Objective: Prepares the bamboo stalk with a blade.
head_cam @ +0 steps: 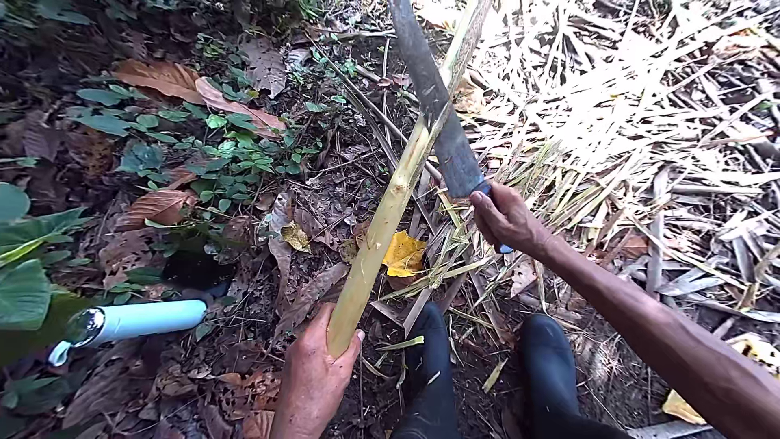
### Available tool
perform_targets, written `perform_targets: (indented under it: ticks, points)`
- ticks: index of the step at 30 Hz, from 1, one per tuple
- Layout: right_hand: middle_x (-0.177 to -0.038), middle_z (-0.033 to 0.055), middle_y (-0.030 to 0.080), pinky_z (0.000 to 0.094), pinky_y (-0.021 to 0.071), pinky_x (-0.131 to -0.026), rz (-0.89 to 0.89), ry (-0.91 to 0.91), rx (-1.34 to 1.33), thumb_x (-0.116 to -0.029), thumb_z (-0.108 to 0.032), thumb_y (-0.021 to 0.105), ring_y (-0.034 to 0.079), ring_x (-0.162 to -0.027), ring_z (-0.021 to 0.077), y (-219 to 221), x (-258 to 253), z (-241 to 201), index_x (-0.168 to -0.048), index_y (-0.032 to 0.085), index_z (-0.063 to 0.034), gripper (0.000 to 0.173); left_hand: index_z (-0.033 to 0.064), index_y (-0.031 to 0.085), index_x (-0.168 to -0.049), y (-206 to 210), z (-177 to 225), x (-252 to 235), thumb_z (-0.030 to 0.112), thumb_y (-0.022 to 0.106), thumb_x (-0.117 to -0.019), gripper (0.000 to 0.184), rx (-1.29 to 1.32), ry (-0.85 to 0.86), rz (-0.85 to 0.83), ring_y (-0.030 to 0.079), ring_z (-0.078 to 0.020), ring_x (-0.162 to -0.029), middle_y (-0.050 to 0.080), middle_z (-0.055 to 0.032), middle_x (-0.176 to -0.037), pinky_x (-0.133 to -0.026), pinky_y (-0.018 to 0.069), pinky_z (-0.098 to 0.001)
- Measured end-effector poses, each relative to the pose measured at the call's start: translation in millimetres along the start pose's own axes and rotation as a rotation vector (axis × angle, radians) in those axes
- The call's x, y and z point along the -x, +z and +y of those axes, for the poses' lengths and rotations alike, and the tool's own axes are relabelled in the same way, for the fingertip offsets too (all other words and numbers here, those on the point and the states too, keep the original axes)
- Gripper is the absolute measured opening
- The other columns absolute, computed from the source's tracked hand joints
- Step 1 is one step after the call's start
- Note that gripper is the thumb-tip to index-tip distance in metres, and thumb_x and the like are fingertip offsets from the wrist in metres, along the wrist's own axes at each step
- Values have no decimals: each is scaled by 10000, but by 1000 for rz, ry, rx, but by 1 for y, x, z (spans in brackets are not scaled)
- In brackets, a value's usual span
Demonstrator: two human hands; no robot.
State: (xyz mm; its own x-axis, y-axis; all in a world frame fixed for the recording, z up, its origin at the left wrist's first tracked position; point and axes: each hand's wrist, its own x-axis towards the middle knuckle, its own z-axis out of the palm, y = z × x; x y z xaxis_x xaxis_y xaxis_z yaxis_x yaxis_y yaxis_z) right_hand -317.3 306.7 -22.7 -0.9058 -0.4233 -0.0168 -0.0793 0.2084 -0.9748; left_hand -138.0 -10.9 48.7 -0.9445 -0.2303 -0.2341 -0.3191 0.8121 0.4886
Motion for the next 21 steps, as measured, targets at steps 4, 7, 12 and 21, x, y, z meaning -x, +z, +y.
perform_targets:
  ticks: [4, 7, 12, 21]
  points:
    - [-634, -13, 537, 279, 484, -525, -367, -182, 285, -1062, -483, 497, 548, -545, 76, 33, 28, -6, -984, 605, -66, 438, 90, 659, -1219, -4, 0, 0, 297, 738, -783, 488, -9, -8, 12, 673, -158, -777, 694, -53, -923, -688, 571, -424]
    - [-623, -11, 558, 252, 500, -494, -345, -78, 126, -1071, -462, 463, 555, -504, 64, 31, 23, -13, -1010, 597, -68, 421, 78, 654, -1245, -7, -1, 0, 284, 746, -792, 506, -18, -10, 11, 679, -190, -788, 699, -78, -937, -702, 569, -457]
    - [-588, 39, 559, 314, 490, -380, -43, 109, -24, -1087, -438, 448, 532, -410, 156, -16, 9, -19, -1034, 589, -90, 379, 90, 659, -1217, -3, 0, 0, 273, 748, -777, 485, -21, 8, 14, 676, -185, -777, 696, -67, -927, -688, 569, -447]
    - [-594, 48, 544, 316, 481, -363, 42, 170, -9, -1084, -442, 466, 510, -399, 163, -30, 18, -27, -1038, 589, -102, 364, 103, 663, -1217, 0, 1, 2, 288, 742, -782, 480, -13, 7, 7, 678, -179, -784, 700, -55, -938, -685, 568, -450]
